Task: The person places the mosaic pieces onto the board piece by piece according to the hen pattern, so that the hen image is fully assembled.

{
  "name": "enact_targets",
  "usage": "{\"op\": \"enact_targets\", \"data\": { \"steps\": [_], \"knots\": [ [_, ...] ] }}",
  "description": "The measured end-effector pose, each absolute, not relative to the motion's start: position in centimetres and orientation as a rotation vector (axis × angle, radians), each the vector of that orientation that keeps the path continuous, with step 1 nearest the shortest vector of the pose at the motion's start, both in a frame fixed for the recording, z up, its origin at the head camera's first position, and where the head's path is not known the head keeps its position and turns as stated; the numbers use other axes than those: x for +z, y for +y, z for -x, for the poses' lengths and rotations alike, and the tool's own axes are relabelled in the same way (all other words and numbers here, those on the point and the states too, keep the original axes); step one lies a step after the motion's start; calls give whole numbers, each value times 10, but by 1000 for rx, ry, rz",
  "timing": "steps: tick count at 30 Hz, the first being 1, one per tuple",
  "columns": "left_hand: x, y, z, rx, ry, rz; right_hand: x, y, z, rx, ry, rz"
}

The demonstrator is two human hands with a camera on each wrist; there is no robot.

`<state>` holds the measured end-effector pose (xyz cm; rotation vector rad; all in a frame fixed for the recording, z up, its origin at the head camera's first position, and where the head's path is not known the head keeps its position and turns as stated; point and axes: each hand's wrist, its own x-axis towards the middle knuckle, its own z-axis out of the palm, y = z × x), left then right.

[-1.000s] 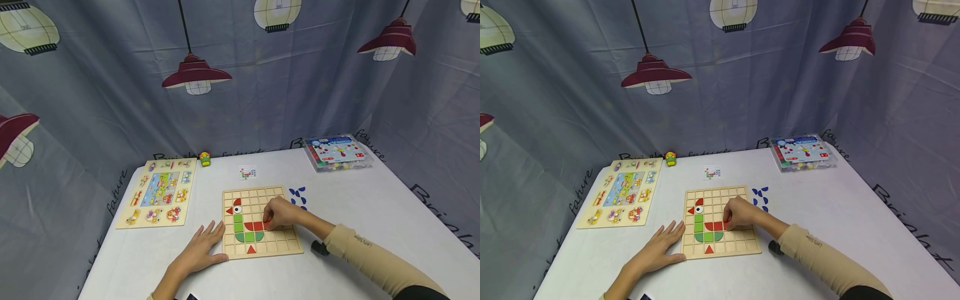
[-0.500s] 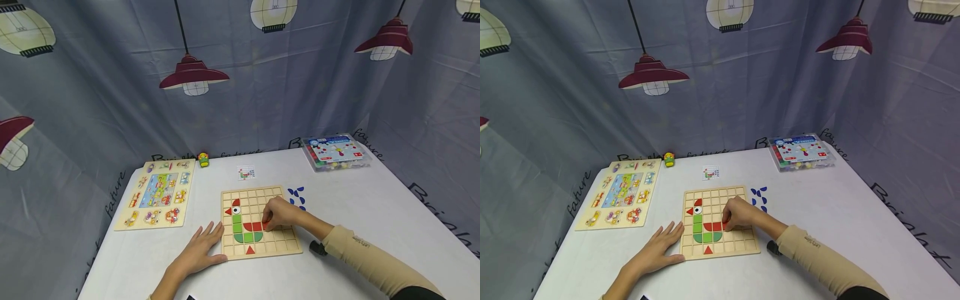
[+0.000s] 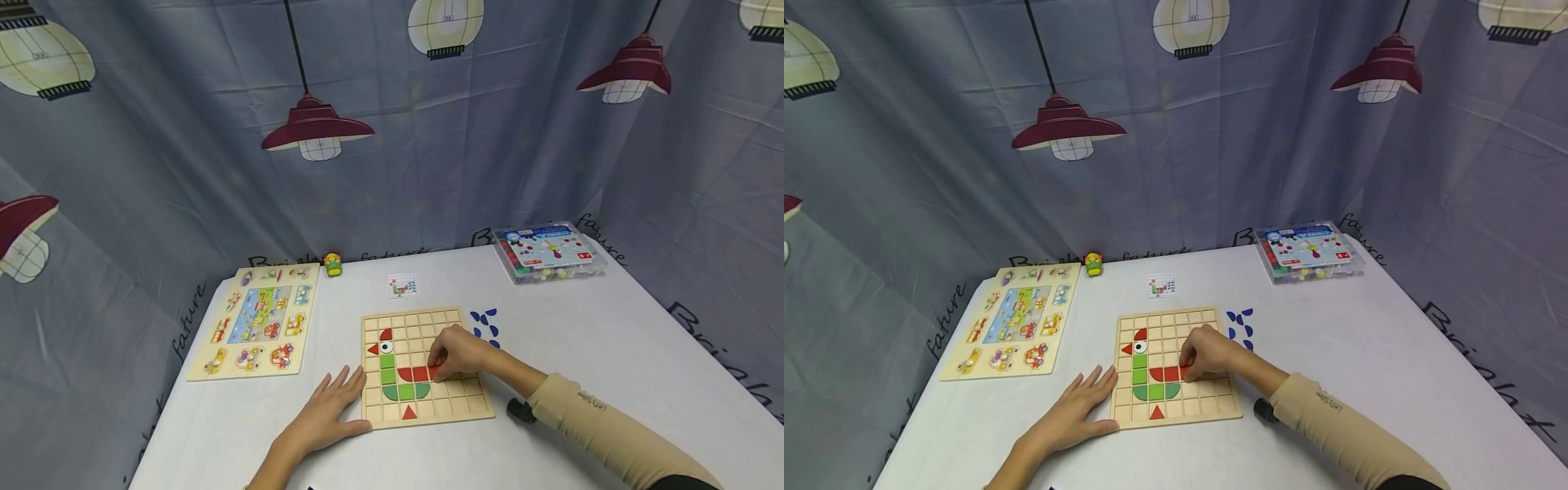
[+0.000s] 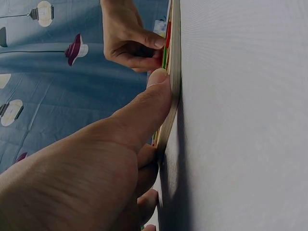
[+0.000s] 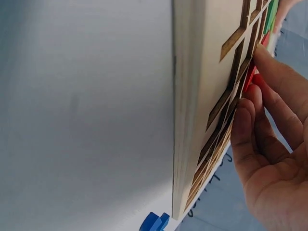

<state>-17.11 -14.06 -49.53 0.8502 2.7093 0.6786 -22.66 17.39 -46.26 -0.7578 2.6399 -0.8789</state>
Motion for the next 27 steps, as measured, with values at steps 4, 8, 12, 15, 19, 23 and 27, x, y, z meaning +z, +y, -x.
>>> {"op": "enact_targets", "data": {
  "steps": [4, 8, 12, 15, 19, 23, 27],
  "knots": [
    [-493, -140, 170, 675, 2714, -859, -461, 176, 227, -864, 2625, 780],
    [-493, -139, 170, 679, 2714, -856, -459, 179, 228, -847, 2608, 827],
    [-493, -139, 170, 685, 2713, -854, -456, 184, 229, -875, 2589, 830],
    [-493, -140, 171, 683, 2715, -851, -454, 191, 231, -908, 2594, 806],
    [-492, -140, 171, 680, 2718, -845, -450, 202, 233, -928, 2629, 778],
    [-492, -140, 170, 687, 2709, -844, -447, 216, 231, -929, 2673, 715],
    [-492, -140, 169, 694, 2693, -844, -446, 233, 225, -934, 2708, 636]
  ]
}}
